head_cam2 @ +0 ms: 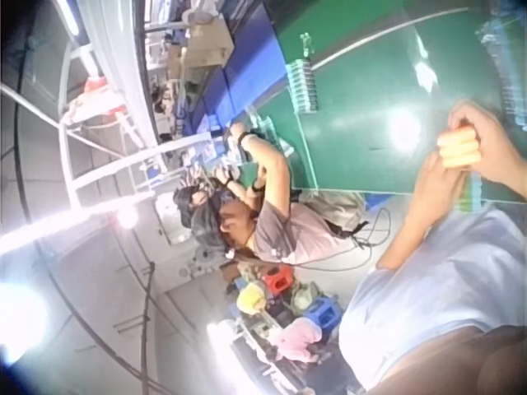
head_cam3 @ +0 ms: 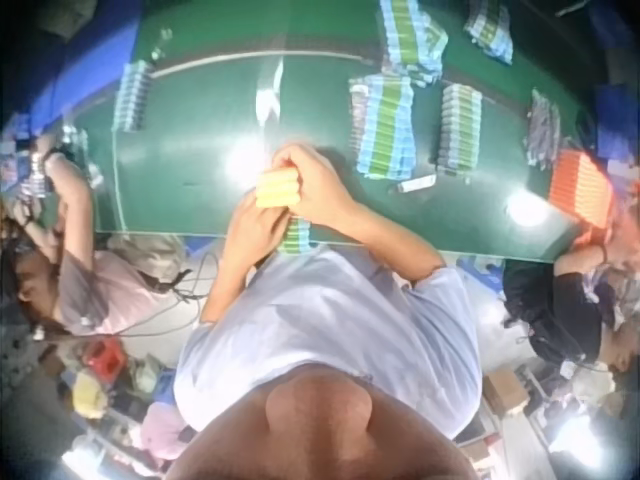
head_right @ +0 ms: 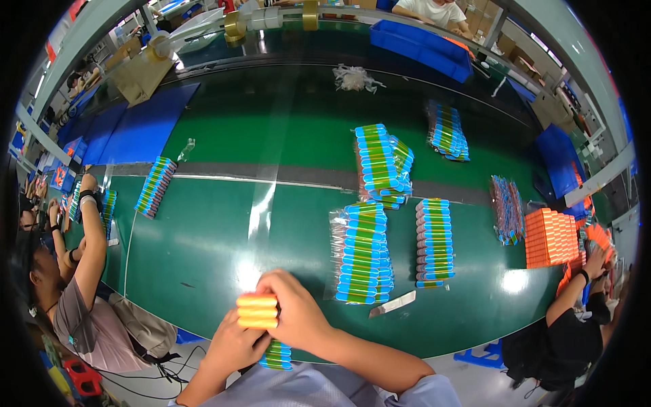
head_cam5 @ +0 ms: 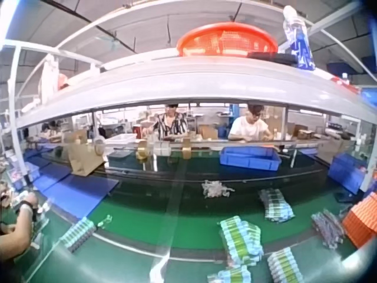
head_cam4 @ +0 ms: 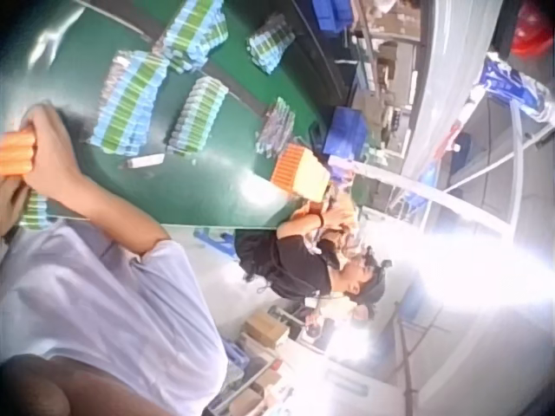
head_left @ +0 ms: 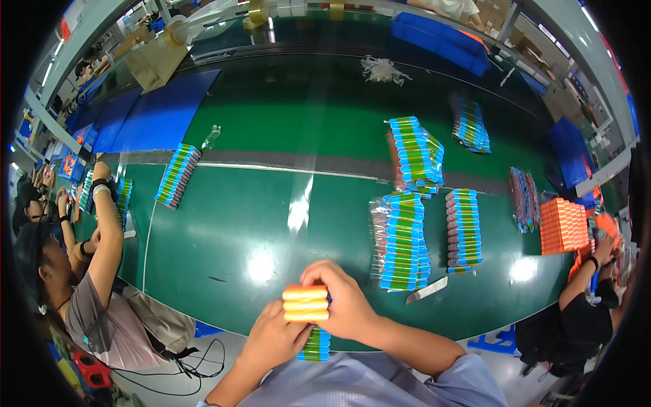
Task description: The person assembles and organizes small plastic components by hand on a production line.
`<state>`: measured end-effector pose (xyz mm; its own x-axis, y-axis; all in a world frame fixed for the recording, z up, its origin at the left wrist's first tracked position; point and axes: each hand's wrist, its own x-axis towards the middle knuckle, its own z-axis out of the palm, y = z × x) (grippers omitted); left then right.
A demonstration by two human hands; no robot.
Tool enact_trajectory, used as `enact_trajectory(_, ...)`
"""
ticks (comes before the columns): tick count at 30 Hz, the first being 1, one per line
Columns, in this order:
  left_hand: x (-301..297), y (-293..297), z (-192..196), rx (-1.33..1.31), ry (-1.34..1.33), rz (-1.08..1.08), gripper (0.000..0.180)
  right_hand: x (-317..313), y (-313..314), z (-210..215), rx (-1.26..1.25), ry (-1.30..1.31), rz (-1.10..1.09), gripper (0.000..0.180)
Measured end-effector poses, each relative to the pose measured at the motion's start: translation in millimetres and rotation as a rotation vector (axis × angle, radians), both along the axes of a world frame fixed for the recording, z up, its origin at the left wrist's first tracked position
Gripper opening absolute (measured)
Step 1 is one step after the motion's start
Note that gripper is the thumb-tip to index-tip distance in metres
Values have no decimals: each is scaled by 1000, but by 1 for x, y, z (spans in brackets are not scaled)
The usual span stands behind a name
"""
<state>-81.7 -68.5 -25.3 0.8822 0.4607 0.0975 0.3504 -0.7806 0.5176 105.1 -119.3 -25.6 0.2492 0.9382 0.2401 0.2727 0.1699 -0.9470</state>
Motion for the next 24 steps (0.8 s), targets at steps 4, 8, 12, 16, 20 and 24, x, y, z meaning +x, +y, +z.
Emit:
enact_trajectory(4,0,-3,4,30,-63,13,29,23,-12,59,-103,-281,150,24)
enact_trajectory(8,0,-4,9,41,-69,5,31,42,-5,85,-147,-484,241,21)
enact_trajectory(12,0,-2,11,37,-55,-18,37,55,38,104,-441,-557,368,10)
enact_trajectory(16,14,10,11,19,-82,-87,41,88,107,70,-478,-1097,29,5)
enact_trajectory(20,13,19,17,-63,-79,-82,44,86,110,120,192,-919,-335,11)
enact_trajectory(24,-1,18,13,-20,-94,-78,47,81,40,173,566,-661,-142,20)
